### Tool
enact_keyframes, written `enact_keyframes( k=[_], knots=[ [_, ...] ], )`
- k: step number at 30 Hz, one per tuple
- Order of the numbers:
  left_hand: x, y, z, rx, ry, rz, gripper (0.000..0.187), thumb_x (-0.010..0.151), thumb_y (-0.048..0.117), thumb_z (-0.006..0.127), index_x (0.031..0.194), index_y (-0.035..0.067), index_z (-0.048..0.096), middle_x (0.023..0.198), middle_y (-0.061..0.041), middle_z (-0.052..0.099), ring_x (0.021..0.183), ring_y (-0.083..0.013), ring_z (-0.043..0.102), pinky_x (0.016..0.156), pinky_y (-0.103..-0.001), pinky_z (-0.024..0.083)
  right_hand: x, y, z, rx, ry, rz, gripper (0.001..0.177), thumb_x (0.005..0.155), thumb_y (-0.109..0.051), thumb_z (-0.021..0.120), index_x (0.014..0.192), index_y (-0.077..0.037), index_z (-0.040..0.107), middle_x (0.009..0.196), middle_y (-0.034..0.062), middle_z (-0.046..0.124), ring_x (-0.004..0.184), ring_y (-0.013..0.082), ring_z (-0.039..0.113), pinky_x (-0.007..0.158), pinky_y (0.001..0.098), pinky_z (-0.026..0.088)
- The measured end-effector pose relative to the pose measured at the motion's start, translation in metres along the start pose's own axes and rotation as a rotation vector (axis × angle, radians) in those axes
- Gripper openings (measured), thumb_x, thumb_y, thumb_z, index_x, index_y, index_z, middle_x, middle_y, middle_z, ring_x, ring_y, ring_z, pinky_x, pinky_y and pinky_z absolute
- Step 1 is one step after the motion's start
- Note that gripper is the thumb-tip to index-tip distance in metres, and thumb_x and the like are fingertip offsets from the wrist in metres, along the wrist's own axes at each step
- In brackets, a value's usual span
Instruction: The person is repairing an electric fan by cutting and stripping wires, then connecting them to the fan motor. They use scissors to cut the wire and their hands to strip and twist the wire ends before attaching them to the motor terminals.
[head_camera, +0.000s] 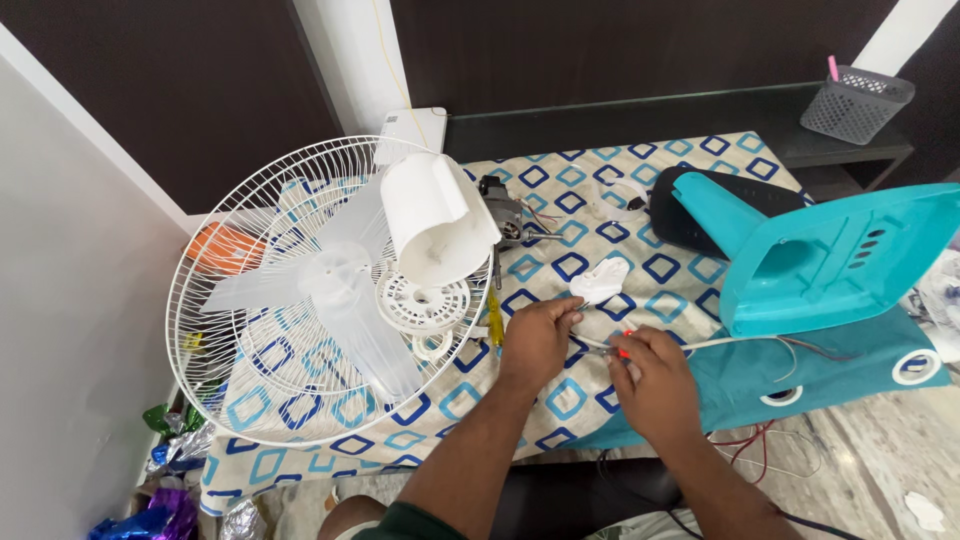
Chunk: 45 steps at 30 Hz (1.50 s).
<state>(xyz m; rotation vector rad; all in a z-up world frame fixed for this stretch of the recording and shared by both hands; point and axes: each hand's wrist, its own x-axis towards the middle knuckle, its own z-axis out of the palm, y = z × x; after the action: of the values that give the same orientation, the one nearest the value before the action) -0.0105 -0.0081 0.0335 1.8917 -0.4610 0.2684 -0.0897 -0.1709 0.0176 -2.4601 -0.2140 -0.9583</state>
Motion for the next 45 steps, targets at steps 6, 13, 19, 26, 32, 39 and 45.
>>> enact_keyframes(
  k=[6,13,19,26,32,39,45],
  knots=[
    [0.0,0.002,0.0,0.035,-0.033,-0.108,0.018,0.091,0.018,0.073,0.104,0.007,0.078,0.097,-0.015,0.077,0.081,-0.0278,0.075,0.074,-0.036,0.058,-0.001,0.018,-0.013,0.064,-0.172,0.019,0.035,0.088,-0.002,0.057,0.118,-0.006,0.073,0.127,0.0163,0.066,0.11,0.034,0.065,0.091,0.0415,0.053],
    [-0.001,0.002,-0.002,0.022,-0.033,-0.036,0.017,0.092,0.019,0.072,0.104,0.007,0.077,0.095,-0.014,0.077,0.079,-0.0268,0.074,0.072,-0.036,0.057,0.015,0.019,-0.022,0.019,-0.335,0.106,0.031,0.088,-0.002,0.061,0.112,-0.013,0.075,0.12,0.0119,0.075,0.105,0.0326,0.07,0.088,0.0406,0.056],
    [-0.001,0.0,-0.002,0.009,-0.014,0.0,0.018,0.092,0.018,0.072,0.105,0.007,0.077,0.095,-0.014,0.077,0.079,-0.0269,0.074,0.072,-0.035,0.057,0.023,0.011,-0.02,-0.151,-0.396,0.074,0.038,0.081,-0.002,0.065,0.115,-0.016,0.075,0.11,0.0126,0.075,0.102,0.0334,0.069,0.086,0.0426,0.056],
    [0.0,0.004,-0.006,0.004,-0.045,-0.081,0.019,0.093,0.02,0.072,0.106,0.009,0.078,0.092,-0.013,0.077,0.073,-0.0225,0.073,0.069,-0.033,0.056,0.018,0.019,-0.024,0.09,-0.106,0.212,0.03,0.084,-0.006,0.071,0.114,-0.009,0.071,0.099,0.0104,0.076,0.085,0.0239,0.072,0.074,0.0358,0.055],
    [0.0,0.005,-0.007,0.015,-0.059,-0.07,0.018,0.093,0.02,0.071,0.106,0.009,0.077,0.091,-0.011,0.077,0.073,-0.0215,0.073,0.068,-0.033,0.056,0.003,0.018,-0.004,0.762,-0.344,0.759,0.026,0.084,-0.007,0.069,0.111,-0.005,0.069,0.082,0.0032,0.074,0.064,0.0097,0.061,0.057,0.0255,0.048],
    [-0.001,-0.004,-0.003,0.001,-0.019,-0.019,0.015,0.089,0.017,0.074,0.101,0.008,0.076,0.089,-0.011,0.076,0.076,-0.0236,0.073,0.069,-0.034,0.057,0.016,0.002,0.002,0.717,-0.583,0.916,0.028,0.091,-0.026,0.07,0.099,0.0,0.073,0.075,0.0046,0.072,0.057,0.0111,0.059,0.053,0.027,0.048],
    [0.0,-0.008,0.001,0.0,0.015,0.008,0.012,0.085,0.015,0.077,0.093,0.006,0.075,0.085,-0.01,0.075,0.077,-0.0249,0.072,0.069,-0.036,0.056,0.034,-0.008,0.004,0.612,-0.635,0.877,0.028,0.088,-0.029,0.071,0.095,-0.002,0.075,0.071,0.0041,0.072,0.051,0.0101,0.055,0.046,0.027,0.044]
  ],
)
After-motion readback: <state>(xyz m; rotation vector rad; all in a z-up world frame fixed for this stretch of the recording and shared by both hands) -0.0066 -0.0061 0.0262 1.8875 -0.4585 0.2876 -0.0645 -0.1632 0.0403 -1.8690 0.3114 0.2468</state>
